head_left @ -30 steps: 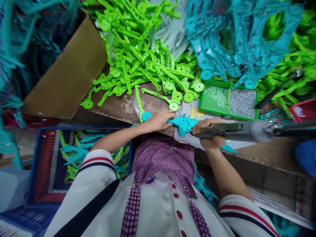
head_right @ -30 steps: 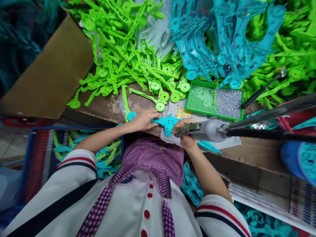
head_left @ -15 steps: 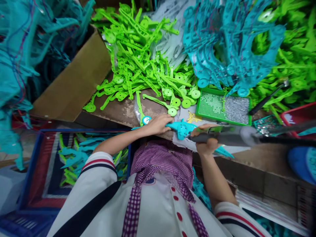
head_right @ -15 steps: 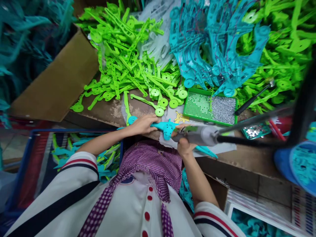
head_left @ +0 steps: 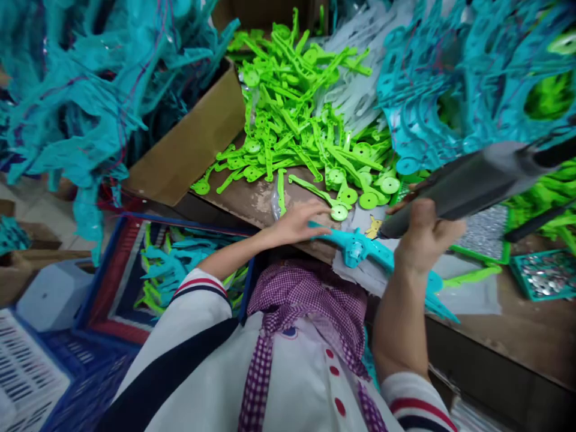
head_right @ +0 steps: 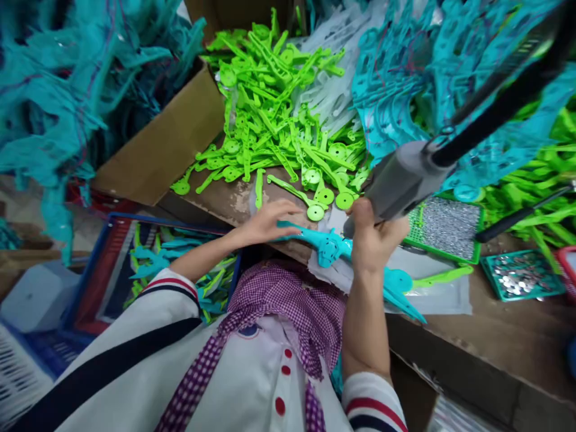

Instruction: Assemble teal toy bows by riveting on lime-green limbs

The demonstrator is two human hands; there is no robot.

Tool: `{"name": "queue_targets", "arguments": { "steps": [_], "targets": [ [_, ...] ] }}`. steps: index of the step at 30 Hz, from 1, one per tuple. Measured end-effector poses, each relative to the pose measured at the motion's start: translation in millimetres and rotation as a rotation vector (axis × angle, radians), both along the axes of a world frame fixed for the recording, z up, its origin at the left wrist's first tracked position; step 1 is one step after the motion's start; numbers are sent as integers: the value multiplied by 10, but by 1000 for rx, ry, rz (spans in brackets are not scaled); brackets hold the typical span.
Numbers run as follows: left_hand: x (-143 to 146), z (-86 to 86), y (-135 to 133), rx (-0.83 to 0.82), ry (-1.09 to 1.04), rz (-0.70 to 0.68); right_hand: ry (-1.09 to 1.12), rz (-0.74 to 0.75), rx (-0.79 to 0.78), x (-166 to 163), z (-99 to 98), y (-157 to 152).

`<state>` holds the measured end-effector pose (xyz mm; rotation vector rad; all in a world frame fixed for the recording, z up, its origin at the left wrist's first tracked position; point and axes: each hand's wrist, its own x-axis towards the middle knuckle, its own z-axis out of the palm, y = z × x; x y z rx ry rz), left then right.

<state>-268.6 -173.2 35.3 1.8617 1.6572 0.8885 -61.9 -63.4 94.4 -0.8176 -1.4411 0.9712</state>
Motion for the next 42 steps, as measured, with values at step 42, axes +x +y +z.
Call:
{"name": "queue_targets", "arguments": {
  "steps": [42],
  "targets": [
    [-268,52,-371,-721,-1104,557,-1019,537,436,32,-740,-706]
  ]
}}
